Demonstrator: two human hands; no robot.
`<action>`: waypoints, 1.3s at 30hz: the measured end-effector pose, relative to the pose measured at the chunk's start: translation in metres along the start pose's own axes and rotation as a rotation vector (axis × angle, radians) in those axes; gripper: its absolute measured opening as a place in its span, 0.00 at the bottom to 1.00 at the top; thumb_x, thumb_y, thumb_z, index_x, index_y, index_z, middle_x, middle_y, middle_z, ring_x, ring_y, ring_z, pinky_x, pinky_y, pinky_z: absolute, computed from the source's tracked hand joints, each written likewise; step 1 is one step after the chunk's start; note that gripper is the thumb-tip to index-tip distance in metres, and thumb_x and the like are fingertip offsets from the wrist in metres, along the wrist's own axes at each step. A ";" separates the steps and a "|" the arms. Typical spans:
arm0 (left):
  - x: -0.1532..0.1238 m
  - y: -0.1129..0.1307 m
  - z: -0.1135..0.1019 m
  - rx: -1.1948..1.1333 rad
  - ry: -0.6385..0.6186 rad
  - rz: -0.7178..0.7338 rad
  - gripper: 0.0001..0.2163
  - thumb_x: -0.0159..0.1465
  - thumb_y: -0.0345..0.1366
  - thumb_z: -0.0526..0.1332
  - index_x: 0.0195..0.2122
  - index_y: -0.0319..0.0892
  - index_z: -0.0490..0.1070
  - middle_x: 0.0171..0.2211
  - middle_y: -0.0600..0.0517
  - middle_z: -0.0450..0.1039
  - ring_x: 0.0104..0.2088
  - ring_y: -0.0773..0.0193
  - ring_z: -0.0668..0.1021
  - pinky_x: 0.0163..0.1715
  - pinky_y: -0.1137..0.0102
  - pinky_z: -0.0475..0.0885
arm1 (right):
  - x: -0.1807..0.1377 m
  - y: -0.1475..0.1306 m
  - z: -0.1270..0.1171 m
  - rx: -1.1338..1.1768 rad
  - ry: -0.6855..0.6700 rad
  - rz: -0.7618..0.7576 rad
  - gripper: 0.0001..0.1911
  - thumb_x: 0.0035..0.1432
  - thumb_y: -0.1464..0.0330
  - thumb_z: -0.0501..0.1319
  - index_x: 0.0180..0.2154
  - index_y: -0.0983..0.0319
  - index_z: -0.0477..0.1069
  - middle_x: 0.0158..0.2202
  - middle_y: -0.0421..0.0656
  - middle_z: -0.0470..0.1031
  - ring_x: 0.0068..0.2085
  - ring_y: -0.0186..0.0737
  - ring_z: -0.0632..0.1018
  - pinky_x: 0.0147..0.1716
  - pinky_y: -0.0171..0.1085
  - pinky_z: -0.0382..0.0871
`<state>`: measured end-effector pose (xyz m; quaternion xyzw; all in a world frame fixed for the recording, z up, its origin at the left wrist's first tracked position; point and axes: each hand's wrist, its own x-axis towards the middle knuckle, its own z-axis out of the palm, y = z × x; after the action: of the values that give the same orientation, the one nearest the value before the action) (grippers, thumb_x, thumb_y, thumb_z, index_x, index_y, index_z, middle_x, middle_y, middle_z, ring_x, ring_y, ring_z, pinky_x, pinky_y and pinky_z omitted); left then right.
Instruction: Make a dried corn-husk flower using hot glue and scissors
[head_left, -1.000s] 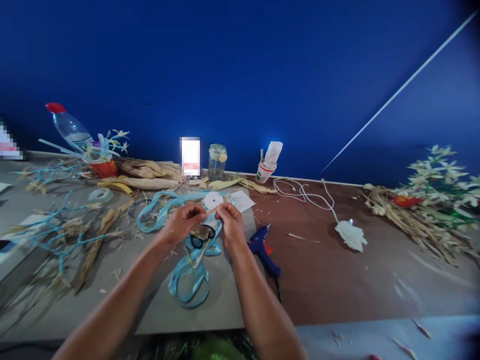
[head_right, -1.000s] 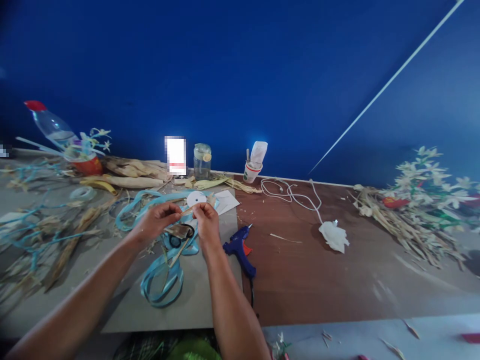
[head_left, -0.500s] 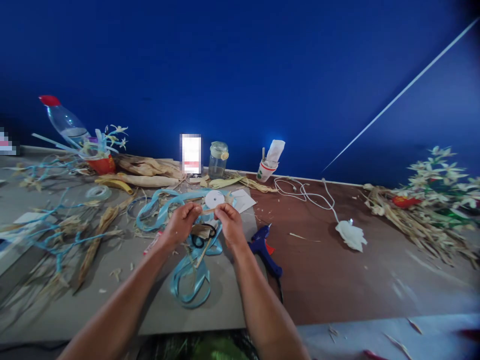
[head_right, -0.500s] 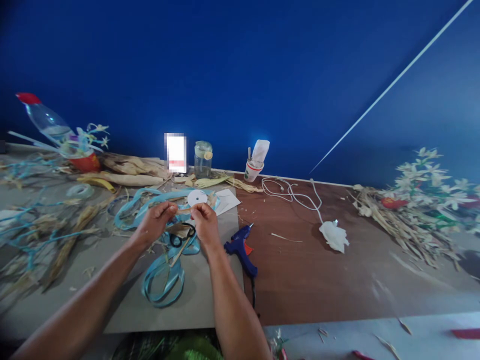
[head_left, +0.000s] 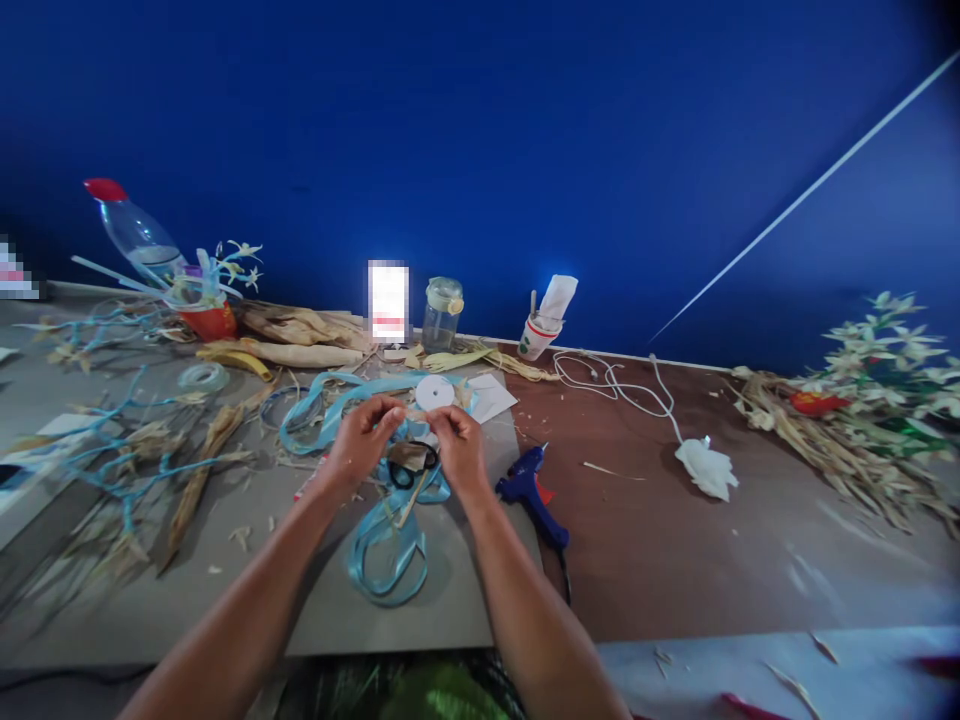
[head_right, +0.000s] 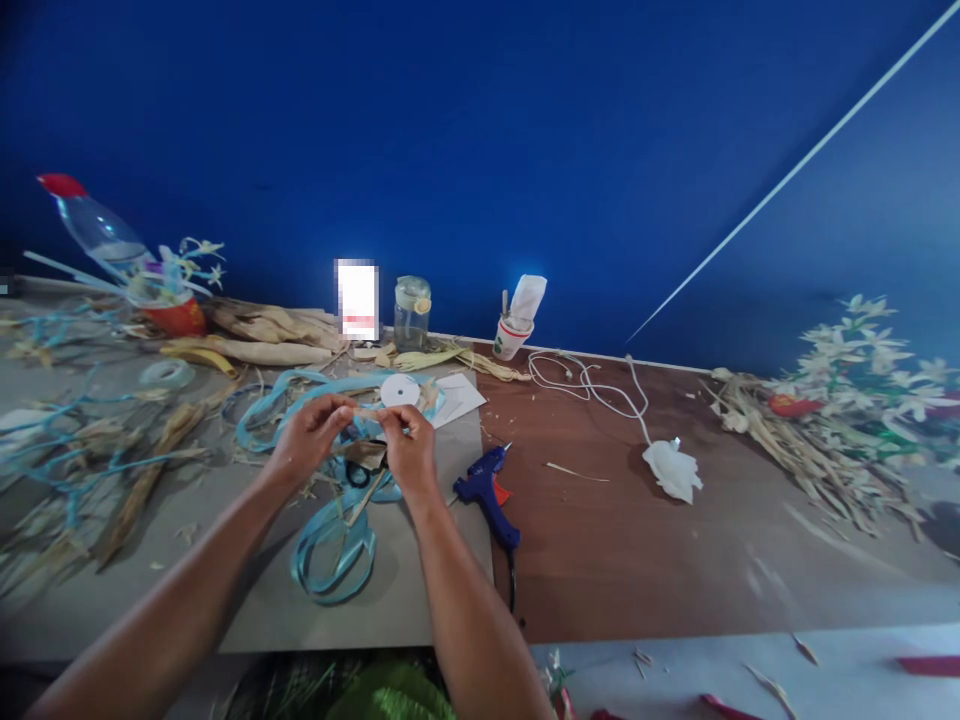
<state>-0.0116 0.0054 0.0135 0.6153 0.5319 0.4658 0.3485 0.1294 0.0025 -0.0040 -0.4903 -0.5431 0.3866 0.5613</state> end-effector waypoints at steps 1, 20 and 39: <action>-0.001 0.001 0.001 -0.075 -0.034 -0.008 0.15 0.56 0.47 0.57 0.31 0.39 0.70 0.24 0.52 0.69 0.26 0.65 0.70 0.27 0.71 0.64 | 0.000 0.000 0.001 0.011 0.020 0.005 0.12 0.53 0.62 0.56 0.24 0.62 0.70 0.23 0.37 0.68 0.28 0.35 0.68 0.30 0.33 0.62; -0.001 -0.007 -0.003 -0.678 0.120 -0.084 0.08 0.56 0.39 0.63 0.29 0.40 0.67 0.34 0.51 0.74 0.19 0.75 0.68 0.22 0.75 0.66 | -0.009 -0.010 -0.004 -0.597 -0.309 -0.172 0.08 0.57 0.65 0.57 0.32 0.61 0.73 0.31 0.41 0.73 0.35 0.36 0.72 0.40 0.36 0.60; 0.008 -0.019 -0.014 -0.737 0.323 -0.035 0.10 0.55 0.40 0.64 0.27 0.40 0.66 0.24 0.55 0.70 0.16 0.76 0.64 0.17 0.77 0.61 | -0.007 0.005 0.008 -0.871 -0.101 -0.182 0.09 0.58 0.67 0.58 0.37 0.57 0.76 0.35 0.42 0.76 0.43 0.40 0.71 0.44 0.38 0.53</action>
<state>-0.0313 0.0165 0.0019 0.3590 0.3874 0.7101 0.4657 0.1210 -0.0023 -0.0113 -0.6117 -0.7230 0.0943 0.3069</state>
